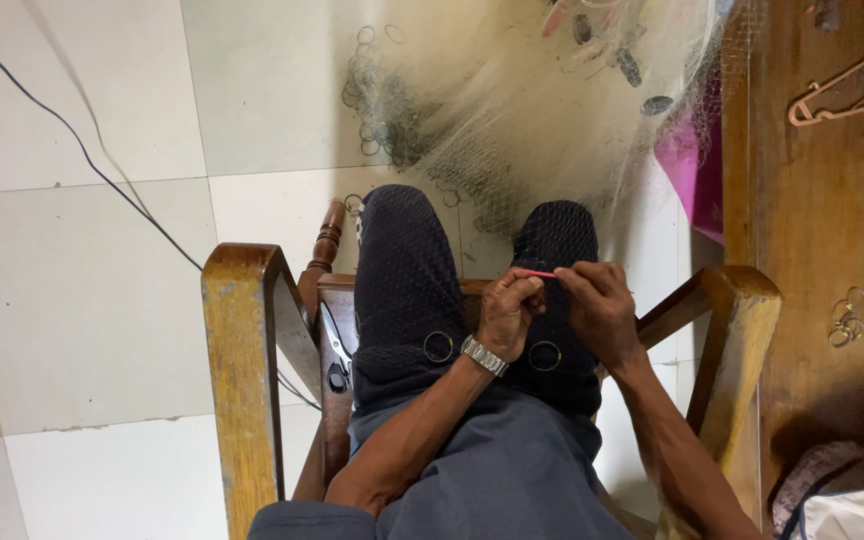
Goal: Repairing a fishing net by weaving and tying knots using a netting needle
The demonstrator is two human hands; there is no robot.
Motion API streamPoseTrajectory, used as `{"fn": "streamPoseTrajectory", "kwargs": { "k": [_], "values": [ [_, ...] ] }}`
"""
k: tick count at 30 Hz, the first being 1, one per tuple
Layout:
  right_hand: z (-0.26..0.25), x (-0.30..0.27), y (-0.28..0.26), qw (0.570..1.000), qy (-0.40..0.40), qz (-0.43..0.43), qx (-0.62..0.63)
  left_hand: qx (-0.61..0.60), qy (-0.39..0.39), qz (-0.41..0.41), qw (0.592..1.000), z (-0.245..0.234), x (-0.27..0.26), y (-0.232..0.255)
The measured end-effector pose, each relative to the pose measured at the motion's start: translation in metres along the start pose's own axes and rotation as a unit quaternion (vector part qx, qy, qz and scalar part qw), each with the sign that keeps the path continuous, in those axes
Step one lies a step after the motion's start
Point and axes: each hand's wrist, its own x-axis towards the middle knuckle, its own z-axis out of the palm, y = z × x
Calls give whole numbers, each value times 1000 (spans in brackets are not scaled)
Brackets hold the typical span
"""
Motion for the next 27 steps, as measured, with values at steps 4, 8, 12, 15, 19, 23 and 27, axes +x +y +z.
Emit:
{"fn": "streamPoseTrajectory", "kwargs": {
  "k": [4,8,12,15,19,23,27],
  "values": [
    [5,22,-29,999,-4,-21,-34,-6,12,12,1000,3,-1,5],
    [17,29,-36,999,-27,33,27,137,1,66,988,-4,4,7],
    [31,48,-52,993,-67,91,38,194,0,75,978,-35,27,-24],
    [52,46,-41,985,-114,126,-8,175,13,67,982,-56,59,-54],
    [60,44,-23,967,-186,166,-57,157,23,57,986,-81,89,-99],
    [51,64,-55,936,-219,152,-230,131,40,42,990,-104,121,-136],
    [54,82,-77,978,-146,-10,-146,106,60,27,992,-128,148,-158]
  ]
}}
